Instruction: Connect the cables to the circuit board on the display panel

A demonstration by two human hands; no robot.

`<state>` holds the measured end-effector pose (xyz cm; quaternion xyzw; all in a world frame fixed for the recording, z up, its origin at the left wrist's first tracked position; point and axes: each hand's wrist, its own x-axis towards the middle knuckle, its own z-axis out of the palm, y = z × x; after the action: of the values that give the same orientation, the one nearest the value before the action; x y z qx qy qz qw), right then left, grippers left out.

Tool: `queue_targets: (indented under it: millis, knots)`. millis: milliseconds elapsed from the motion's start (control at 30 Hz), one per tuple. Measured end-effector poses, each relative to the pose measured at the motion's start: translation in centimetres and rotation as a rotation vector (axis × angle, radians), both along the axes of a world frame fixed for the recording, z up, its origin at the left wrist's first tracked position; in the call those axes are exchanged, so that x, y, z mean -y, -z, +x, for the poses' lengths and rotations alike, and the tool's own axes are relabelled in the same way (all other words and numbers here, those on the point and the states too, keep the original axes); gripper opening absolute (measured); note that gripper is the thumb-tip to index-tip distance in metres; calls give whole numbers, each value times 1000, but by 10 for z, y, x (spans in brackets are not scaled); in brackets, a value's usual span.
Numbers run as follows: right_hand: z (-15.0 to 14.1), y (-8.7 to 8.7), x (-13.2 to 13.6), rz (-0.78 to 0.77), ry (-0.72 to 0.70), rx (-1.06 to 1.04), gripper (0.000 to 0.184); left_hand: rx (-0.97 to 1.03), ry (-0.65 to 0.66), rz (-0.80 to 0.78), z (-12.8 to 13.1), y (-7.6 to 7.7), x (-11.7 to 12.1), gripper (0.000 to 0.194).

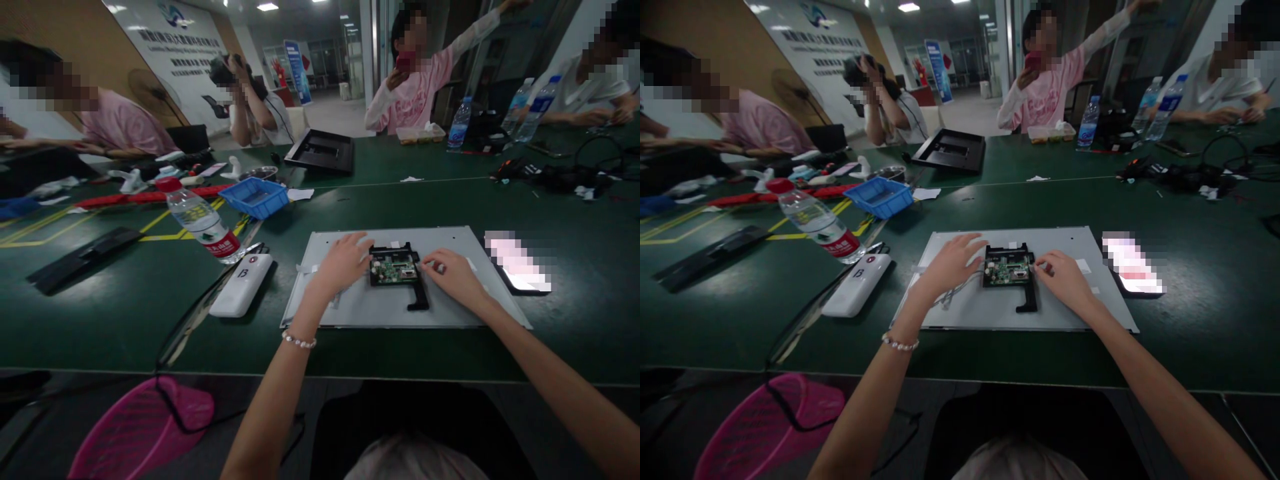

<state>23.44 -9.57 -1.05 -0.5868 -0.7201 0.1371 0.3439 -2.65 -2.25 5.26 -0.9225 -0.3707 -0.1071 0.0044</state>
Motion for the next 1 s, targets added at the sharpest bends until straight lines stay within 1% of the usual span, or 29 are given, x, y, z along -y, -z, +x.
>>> queue_targets:
  millis: [67, 133, 167, 233, 300, 367, 500, 733, 867, 1000]
  knots:
    - [-1, -4, 2, 25, 24, 9, 19, 3, -119, 35, -26, 11, -1, 45]
    - [-2, -5, 4, 41, 25, 17, 19, -8, -198, 18, -48, 24, 0, 48]
    - [-3, -6, 4, 42, 18, 17, 19, -20, -213, -9, -57, 30, 2, 49]
    - [-3, -5, 4, 41, 5, 9, 19, -49, -204, -74, -68, 39, 6, 47]
    - [-4, -5, 5, 42, -4, 6, 18, -62, -183, -113, -73, 44, 10, 44]
    - [-4, -5, 5, 43, -11, 15, 18, -53, -180, -114, -74, 45, 12, 42]
    - [-3, -7, 6, 38, -24, 30, 17, 3, -166, -103, -72, 41, 14, 40]
    - [-4, -9, 8, 41, -25, 35, 17, 184, -124, -172, -69, 34, 12, 31]
    - [-4, -8, 8, 44, -28, 41, 17, 221, -120, -188, -72, 36, 7, 30]
    - [-4, -5, 6, 46, -39, 52, 17, 260, -155, -224, -77, 41, 4, 32]
